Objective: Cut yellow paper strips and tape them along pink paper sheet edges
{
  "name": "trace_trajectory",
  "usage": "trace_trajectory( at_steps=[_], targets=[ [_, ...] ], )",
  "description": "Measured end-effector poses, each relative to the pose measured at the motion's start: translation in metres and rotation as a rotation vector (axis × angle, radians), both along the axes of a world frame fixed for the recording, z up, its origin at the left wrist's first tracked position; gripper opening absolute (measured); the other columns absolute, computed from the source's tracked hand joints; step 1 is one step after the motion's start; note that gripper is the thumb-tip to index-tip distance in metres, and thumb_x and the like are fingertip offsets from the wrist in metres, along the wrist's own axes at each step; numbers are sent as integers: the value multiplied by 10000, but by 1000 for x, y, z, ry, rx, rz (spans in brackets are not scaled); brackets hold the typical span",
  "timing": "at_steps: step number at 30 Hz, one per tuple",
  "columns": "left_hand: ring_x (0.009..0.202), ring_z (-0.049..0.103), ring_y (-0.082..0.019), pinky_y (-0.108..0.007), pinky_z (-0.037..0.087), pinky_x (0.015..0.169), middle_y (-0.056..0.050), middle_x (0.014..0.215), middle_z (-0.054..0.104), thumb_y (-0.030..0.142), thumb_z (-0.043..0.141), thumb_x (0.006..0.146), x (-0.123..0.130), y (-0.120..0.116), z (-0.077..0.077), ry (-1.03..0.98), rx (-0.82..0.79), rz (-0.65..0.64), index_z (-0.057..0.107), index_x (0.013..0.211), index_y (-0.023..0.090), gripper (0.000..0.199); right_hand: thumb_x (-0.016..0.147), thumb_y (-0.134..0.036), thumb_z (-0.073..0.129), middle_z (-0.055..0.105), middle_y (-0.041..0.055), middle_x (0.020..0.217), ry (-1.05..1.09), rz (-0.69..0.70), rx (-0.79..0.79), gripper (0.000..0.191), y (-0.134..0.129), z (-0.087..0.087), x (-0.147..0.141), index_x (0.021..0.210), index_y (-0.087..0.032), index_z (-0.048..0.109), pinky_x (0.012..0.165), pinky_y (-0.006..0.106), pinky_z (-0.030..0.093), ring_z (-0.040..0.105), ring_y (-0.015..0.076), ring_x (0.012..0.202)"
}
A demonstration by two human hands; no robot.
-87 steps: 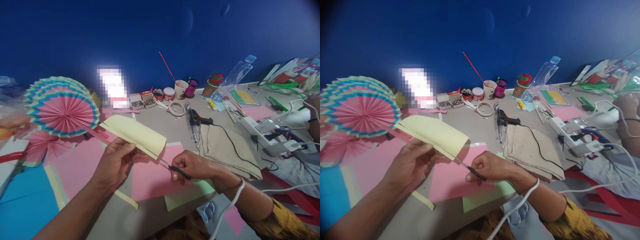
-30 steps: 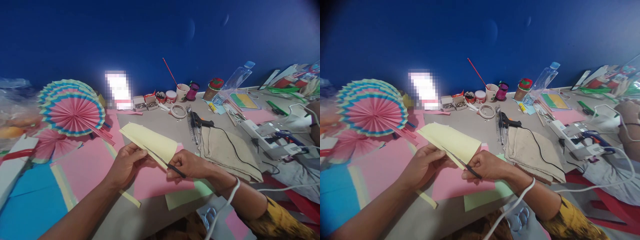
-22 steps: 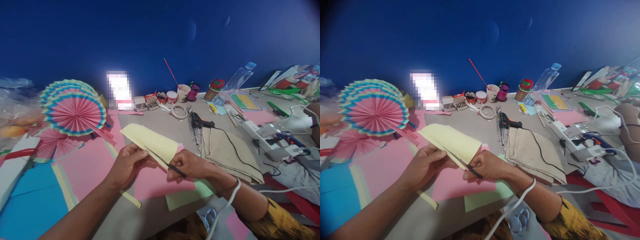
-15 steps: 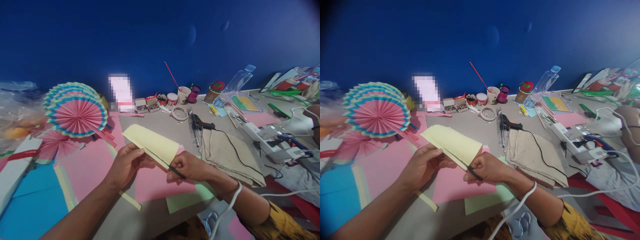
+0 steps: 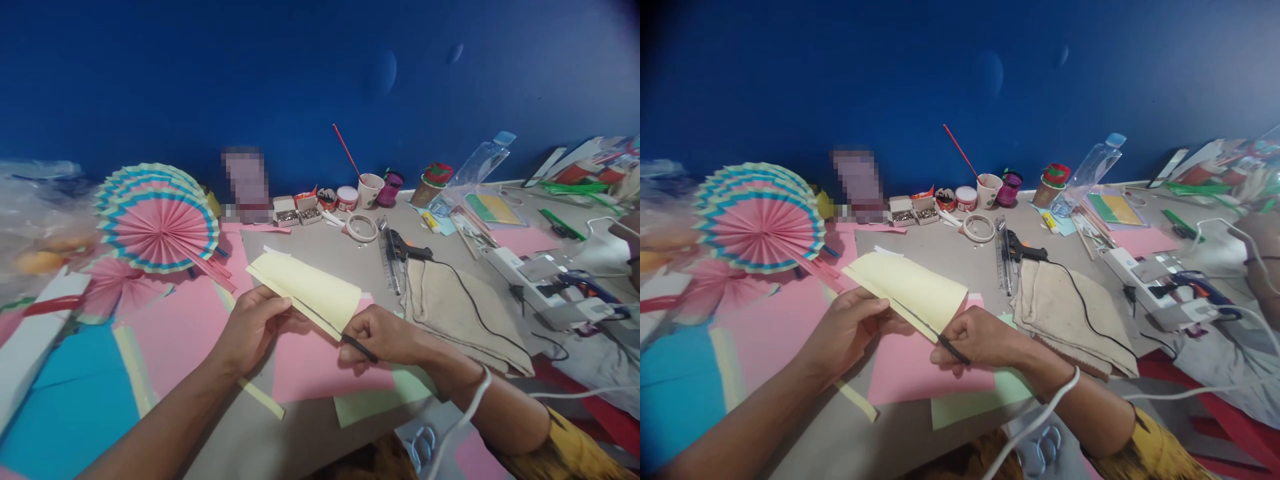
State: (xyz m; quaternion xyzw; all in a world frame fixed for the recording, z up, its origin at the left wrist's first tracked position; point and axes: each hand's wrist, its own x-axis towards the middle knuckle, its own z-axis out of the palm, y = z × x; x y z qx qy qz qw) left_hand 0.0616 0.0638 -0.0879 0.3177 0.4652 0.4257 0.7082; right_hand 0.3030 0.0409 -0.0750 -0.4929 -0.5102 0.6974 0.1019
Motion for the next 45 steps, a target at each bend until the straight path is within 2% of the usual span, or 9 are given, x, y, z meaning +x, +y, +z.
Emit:
trace_trajectory(
  at_steps=[6,11,21,28,35,37,39,43,45],
  targets=[
    [733,780,-270,-397,674,695,-141,828,821,277,844,689,-1,0,-2,42,-3,-1,785,864,95,258,720,-443,892,724,10,597,-51,9,22,344,-2,7,0,608,-163,727,515,185,428,589,97,533],
    [679,756,-256,-388,660,672,-149,745,796,264,831,678,0,-2,1,14,-1,-42,798,803,76,229,666,-466,929,716,14,572,-24,-15,39,394,2,4,-5,557,-162,704,511,191,433,595,99,515],
    [649,743,-254,-368,637,625,-160,744,798,215,800,695,-2,0,0,-19,21,-21,790,827,72,194,615,-516,952,696,21,560,-34,-4,5,432,9,4,-9,568,-152,723,495,202,414,586,106,504],
    [641,738,-248,-370,649,603,-130,746,792,204,800,667,-1,-1,2,-8,3,-1,787,838,83,211,733,-601,853,740,47,672,134,147,13,473,9,1,3,717,-134,779,527,195,397,526,94,563],
    [623,735,-221,-328,655,605,-99,706,768,188,760,710,-4,2,-5,14,-8,51,764,824,104,142,753,-404,819,648,-8,584,-166,223,9,283,-8,22,23,627,-175,711,497,210,331,519,104,544],
    [622,734,-215,-312,647,598,-89,709,763,181,743,721,-6,3,-8,14,-13,61,752,810,117,109,705,-367,851,536,-47,541,-218,213,107,313,-12,25,37,586,-181,630,484,215,274,430,86,527],
    [634,736,-213,-309,644,609,-93,736,768,184,726,736,-6,3,-11,24,-19,47,754,832,119,119,658,-409,891,424,-69,546,-219,103,246,409,-10,25,48,584,-187,556,485,230,225,344,81,543],
    [673,741,-223,-325,642,636,-113,794,784,200,695,760,-6,3,-12,45,-7,7,768,906,112,185,709,-509,861,436,-63,612,-357,-172,519,468,6,26,44,671,-204,508,531,249,230,338,103,605],
    [676,738,-222,-323,638,628,-119,809,791,193,685,762,-6,2,-11,42,0,-2,769,931,115,205,740,-487,843,480,-58,624,-497,-184,630,446,20,33,26,685,-208,499,545,251,236,360,108,613]
  ],
)
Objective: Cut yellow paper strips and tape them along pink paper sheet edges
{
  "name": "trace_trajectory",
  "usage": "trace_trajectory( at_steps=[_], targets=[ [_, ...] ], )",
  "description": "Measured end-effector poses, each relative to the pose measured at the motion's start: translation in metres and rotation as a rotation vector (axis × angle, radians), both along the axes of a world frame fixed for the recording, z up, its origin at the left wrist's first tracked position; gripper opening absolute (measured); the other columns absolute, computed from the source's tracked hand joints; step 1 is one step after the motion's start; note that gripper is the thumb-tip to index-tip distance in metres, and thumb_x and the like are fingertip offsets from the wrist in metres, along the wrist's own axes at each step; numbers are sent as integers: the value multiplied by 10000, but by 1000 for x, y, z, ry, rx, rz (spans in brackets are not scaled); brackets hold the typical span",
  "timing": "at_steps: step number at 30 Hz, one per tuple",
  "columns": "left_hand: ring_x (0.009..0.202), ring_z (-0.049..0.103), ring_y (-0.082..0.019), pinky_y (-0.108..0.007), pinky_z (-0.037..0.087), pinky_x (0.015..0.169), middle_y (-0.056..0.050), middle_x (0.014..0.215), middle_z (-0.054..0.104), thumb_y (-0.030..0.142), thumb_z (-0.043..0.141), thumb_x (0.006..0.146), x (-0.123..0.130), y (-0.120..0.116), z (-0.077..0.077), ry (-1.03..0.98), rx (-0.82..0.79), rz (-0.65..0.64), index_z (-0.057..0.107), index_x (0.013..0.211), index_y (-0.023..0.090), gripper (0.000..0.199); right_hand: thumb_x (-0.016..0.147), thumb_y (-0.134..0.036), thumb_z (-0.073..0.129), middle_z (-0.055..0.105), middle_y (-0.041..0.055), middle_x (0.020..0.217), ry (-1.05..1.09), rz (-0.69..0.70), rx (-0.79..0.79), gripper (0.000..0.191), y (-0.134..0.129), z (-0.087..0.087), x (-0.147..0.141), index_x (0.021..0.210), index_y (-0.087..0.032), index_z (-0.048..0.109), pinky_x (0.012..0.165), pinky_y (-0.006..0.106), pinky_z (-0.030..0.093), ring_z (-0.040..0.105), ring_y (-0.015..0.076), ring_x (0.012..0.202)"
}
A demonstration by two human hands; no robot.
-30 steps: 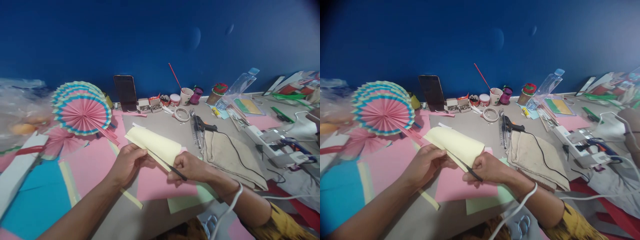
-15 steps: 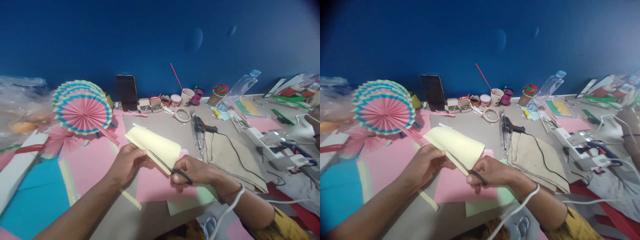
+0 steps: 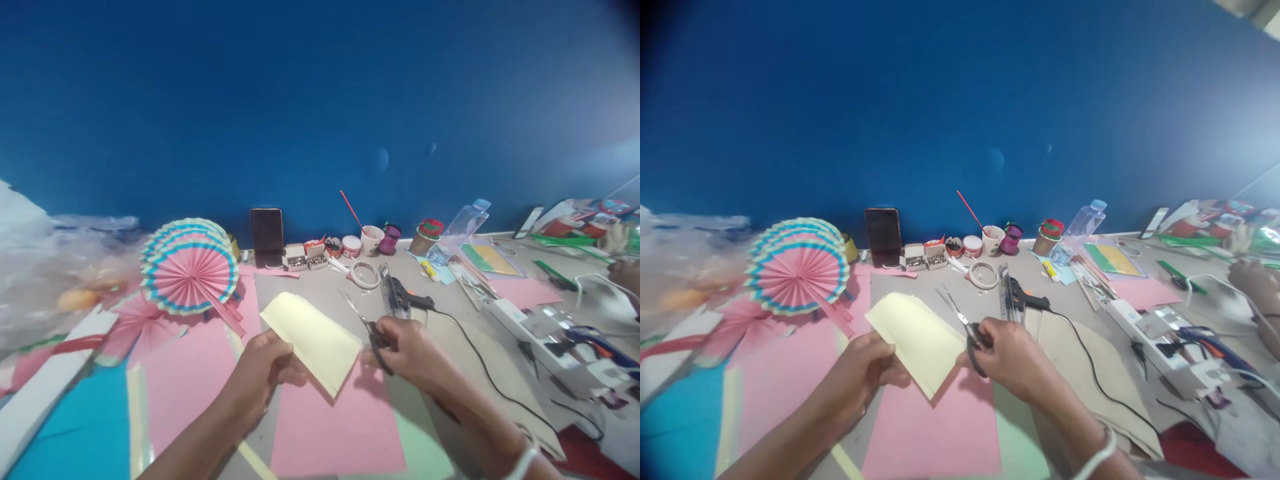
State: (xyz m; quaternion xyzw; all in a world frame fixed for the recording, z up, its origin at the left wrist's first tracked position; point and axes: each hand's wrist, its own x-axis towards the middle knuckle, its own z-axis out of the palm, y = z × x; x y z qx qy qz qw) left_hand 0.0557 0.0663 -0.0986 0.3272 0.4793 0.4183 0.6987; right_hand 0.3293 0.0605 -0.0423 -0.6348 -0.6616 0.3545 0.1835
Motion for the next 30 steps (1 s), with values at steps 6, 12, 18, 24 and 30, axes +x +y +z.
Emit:
trace_trajectory(
  at_steps=[6,12,18,24,30],
  targets=[
    [600,708,-214,-313,615,571,-102,690,759,195,672,725,3,-1,0,-28,-4,13,757,859,126,174,859,-403,740,639,-14,722,-129,184,116,262,52,23,-56,751,-199,614,605,251,340,549,144,689],
    [523,676,-177,-260,549,511,-111,700,774,184,667,662,4,1,-10,-44,31,-24,767,877,118,246,910,-272,706,786,180,1038,-585,0,159,367,81,-3,-72,1233,-105,657,821,305,483,755,301,1026],
    [517,676,-187,-277,534,506,-115,696,778,216,650,635,2,3,-15,-50,-4,-47,754,962,82,369,930,-312,696,795,162,1076,-653,19,140,263,79,-24,-67,1133,-148,722,827,320,513,762,305,1036],
    [511,672,-184,-278,528,501,-118,720,785,245,630,612,3,7,-19,-15,-11,-67,750,963,75,409,949,-257,642,799,142,1070,-739,134,196,169,79,-23,-72,1022,-187,776,769,311,491,740,309,1092],
    [524,698,-200,-284,543,522,-111,680,769,211,649,681,-2,8,-31,-50,-11,-103,762,985,66,355,952,-176,639,791,143,968,-671,66,108,210,86,-40,-74,1147,-146,713,744,300,437,754,277,948]
  ],
)
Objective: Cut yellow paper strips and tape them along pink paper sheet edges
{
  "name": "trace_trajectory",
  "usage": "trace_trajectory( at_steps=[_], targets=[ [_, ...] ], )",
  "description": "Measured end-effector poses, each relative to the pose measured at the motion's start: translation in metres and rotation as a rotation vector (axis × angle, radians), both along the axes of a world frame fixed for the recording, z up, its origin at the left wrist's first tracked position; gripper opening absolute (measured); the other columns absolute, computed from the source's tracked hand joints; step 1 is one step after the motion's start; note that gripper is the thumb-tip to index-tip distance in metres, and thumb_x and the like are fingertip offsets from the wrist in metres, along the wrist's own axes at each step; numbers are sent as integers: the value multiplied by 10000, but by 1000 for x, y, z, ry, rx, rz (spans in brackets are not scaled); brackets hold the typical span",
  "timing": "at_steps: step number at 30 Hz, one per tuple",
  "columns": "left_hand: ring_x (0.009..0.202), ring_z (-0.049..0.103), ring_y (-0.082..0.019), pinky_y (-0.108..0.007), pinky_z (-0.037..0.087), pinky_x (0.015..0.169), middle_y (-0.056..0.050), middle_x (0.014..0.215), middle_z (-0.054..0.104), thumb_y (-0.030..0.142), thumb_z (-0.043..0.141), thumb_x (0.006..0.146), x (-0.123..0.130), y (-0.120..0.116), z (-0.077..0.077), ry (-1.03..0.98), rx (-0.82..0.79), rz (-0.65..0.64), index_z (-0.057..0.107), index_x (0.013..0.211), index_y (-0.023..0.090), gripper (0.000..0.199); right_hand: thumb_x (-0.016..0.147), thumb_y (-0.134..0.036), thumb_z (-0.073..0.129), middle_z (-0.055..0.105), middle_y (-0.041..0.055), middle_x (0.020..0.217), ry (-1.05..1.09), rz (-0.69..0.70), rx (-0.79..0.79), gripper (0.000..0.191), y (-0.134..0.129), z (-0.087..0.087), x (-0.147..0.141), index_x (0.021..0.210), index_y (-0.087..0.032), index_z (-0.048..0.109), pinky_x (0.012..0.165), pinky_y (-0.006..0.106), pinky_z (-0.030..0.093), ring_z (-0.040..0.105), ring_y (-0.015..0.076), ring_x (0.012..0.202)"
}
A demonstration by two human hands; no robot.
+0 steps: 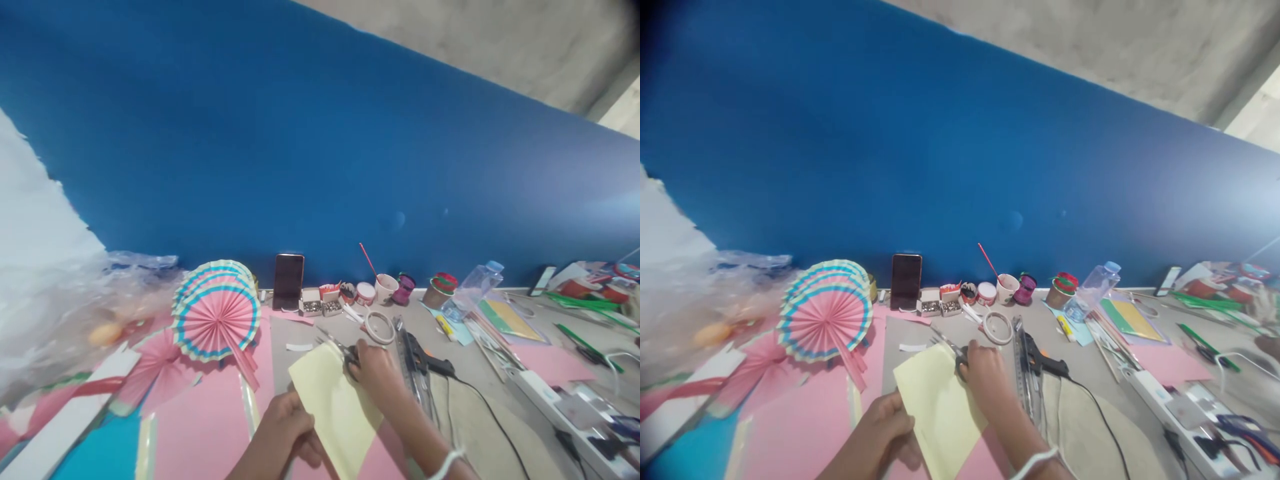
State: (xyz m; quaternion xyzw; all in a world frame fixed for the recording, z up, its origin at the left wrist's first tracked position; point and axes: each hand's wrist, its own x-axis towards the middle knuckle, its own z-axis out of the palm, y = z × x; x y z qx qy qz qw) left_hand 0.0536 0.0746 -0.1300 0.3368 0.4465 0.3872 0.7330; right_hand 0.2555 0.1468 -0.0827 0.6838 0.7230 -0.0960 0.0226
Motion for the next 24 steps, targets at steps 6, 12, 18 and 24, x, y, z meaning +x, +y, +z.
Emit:
trace_trajectory(
  at_steps=[6,12,18,24],
  targets=[
    [558,725,-213,-294,569,541,-121,696,778,207,676,725,-3,0,-6,-43,-10,-14,763,1007,63,329,879,-130,708,710,105,1061,227,17,88,54,6,-23,9,910,-167,684,698,263,371,676,207,880],
    [547,712,-198,-286,568,544,-115,715,783,214,682,728,-4,0,-4,-37,-18,-13,754,1054,65,366,824,-66,643,727,73,981,361,132,-74,137,7,-3,17,868,-171,719,725,251,369,661,184,875],
    [552,708,-194,-283,560,543,-126,735,786,231,684,704,-3,0,-3,-57,3,-16,759,1003,72,347,889,-294,704,764,36,994,472,-33,206,236,42,27,-20,1112,-218,703,726,282,369,685,204,862],
    [555,713,-205,-293,568,546,-148,731,793,256,692,694,-3,1,-9,-75,6,-23,758,989,77,351,817,-437,805,734,66,1131,647,-42,195,468,117,29,-81,1191,-203,648,831,303,456,699,226,1012]
  ],
)
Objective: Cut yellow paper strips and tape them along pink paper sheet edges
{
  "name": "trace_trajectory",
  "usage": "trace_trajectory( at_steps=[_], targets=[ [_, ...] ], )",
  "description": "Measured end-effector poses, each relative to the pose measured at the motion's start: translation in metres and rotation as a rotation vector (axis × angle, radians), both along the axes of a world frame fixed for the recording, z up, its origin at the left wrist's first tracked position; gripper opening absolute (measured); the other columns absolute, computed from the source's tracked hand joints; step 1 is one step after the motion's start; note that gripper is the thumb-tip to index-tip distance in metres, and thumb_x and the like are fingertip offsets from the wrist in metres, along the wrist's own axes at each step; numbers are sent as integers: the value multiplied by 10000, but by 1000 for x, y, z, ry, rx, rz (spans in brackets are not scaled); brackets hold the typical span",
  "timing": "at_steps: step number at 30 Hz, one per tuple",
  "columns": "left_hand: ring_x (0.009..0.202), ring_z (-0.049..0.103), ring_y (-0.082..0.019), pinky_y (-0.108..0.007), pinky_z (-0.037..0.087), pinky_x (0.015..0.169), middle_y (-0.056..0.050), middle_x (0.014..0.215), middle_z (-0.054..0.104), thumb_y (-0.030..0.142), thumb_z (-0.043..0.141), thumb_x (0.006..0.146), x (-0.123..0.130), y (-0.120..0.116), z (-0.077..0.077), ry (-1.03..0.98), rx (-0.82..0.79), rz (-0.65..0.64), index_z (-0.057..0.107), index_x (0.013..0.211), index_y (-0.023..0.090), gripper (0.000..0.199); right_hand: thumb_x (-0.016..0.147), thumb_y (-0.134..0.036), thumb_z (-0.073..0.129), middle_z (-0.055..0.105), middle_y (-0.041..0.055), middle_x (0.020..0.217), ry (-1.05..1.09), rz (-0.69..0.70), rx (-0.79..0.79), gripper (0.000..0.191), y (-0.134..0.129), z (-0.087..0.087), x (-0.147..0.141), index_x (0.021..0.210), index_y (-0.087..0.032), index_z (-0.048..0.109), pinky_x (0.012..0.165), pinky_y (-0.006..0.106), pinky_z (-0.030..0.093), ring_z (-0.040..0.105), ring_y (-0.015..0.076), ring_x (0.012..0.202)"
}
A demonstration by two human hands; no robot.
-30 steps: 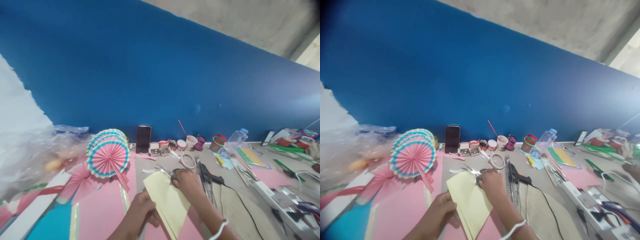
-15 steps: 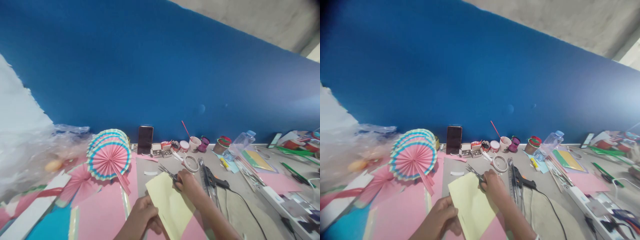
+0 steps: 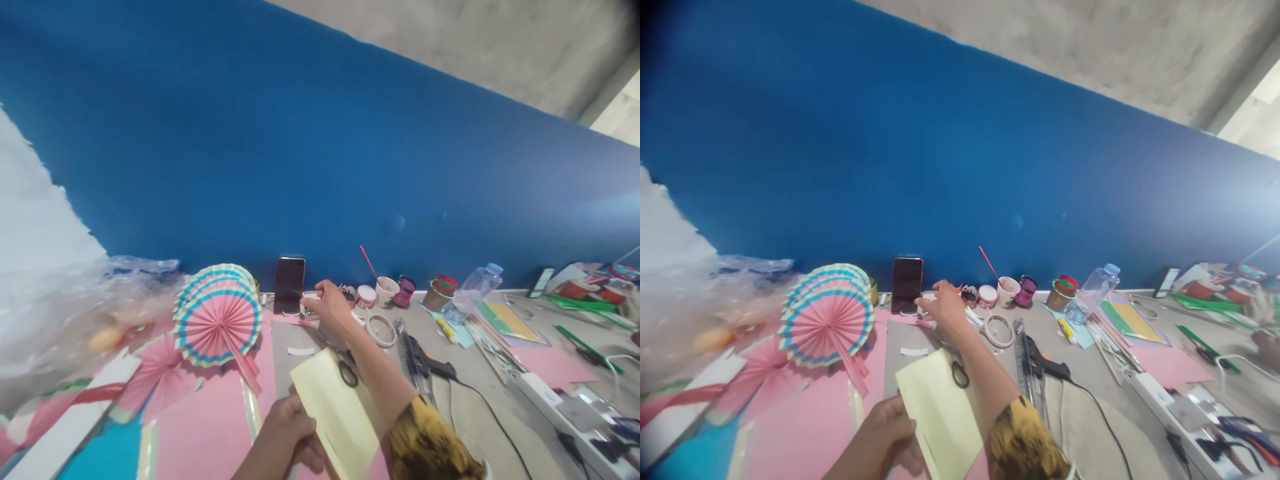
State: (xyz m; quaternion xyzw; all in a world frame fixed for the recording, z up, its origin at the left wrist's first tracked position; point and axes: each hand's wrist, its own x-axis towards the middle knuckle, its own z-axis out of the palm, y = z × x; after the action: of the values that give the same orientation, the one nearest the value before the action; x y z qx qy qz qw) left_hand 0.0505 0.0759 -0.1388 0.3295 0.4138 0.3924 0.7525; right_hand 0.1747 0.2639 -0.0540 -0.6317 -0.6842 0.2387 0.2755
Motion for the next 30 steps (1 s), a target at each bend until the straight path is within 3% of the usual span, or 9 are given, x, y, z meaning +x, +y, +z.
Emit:
trace_trajectory(
  at_steps=[3,9,22,30],
  targets=[
    [534,708,-207,-295,562,532,-150,726,792,244,677,680,0,1,-4,7,-5,4,750,979,79,349,799,-480,821,714,91,1204,-2,-3,-16,541,19,-5,-15,1228,-204,639,877,327,475,695,249,1088],
    [580,743,-231,-303,582,551,-146,724,791,223,706,686,-1,4,-11,-18,-50,-23,737,1014,76,361,810,-519,814,717,97,1210,-21,11,-15,530,30,-7,-23,1196,-202,637,871,337,477,696,249,1075],
    [601,741,-231,-307,575,570,-136,746,788,214,714,694,-3,2,-1,-19,-51,-49,750,1036,77,370,854,-439,787,738,63,1097,-35,23,15,426,30,-11,-20,1171,-192,645,785,295,444,696,215,991],
    [590,734,-232,-314,574,568,-135,728,778,244,713,715,-4,2,-7,-18,-31,-36,743,1033,76,361,872,-388,786,746,61,1019,-45,36,35,366,34,-11,-22,1141,-183,647,797,297,451,695,214,953]
  ],
)
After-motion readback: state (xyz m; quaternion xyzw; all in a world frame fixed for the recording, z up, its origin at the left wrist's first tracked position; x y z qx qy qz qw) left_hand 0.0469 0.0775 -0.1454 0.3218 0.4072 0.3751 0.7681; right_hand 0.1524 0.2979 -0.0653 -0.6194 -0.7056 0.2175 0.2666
